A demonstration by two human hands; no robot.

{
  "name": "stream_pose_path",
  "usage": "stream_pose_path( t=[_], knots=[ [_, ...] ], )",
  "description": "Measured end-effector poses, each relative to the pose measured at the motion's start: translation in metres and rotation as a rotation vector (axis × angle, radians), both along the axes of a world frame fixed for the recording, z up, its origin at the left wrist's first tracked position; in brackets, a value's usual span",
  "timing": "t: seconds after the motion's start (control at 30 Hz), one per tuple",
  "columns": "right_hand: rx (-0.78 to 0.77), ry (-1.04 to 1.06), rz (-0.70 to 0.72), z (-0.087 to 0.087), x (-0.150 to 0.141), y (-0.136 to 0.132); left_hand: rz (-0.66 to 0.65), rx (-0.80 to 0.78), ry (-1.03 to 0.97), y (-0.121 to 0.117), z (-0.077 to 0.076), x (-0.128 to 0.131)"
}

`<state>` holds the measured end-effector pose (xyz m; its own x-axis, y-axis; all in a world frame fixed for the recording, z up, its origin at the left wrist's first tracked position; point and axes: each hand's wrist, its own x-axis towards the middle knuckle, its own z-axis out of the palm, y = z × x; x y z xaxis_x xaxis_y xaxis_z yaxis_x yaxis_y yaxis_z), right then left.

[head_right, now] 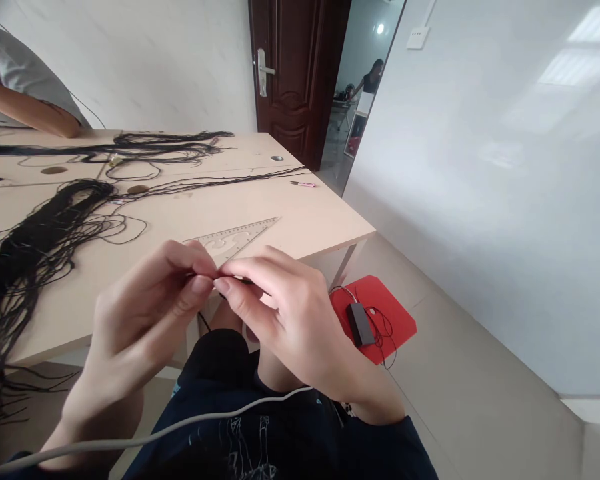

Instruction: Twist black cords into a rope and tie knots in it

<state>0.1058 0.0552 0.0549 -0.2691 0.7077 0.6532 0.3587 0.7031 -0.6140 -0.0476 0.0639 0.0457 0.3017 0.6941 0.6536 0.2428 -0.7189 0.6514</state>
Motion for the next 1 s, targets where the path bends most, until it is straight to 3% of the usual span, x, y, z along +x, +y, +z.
stream_pose_path(
  t=[0.17,0.43,0.6,0.73,0.9,1.0],
  knots=[
    [0.014,-0.018,0.04,0.0,0.0,0.002,0.208,0.262,0.055,0.001,-0.003,0.005],
    [-0.032,0.014,0.111,-0.007,-0.006,0.014,0.119,0.093,-0.029,0.008,-0.009,0.001],
    [-0.053,0.076,0.134,-0.013,-0.013,0.021,0.222,0.195,-0.143,0.013,-0.016,0.001],
    [-0.09,0.059,0.107,-0.016,-0.015,0.024,0.181,0.098,-0.1,0.016,-0.018,0.0],
    [-0.078,0.019,0.117,-0.018,-0.015,0.027,0.296,0.307,-0.058,0.02,-0.022,-0.002],
    [-0.08,0.021,0.112,-0.018,-0.015,0.026,0.286,0.295,-0.046,0.02,-0.025,-0.004]
  ],
)
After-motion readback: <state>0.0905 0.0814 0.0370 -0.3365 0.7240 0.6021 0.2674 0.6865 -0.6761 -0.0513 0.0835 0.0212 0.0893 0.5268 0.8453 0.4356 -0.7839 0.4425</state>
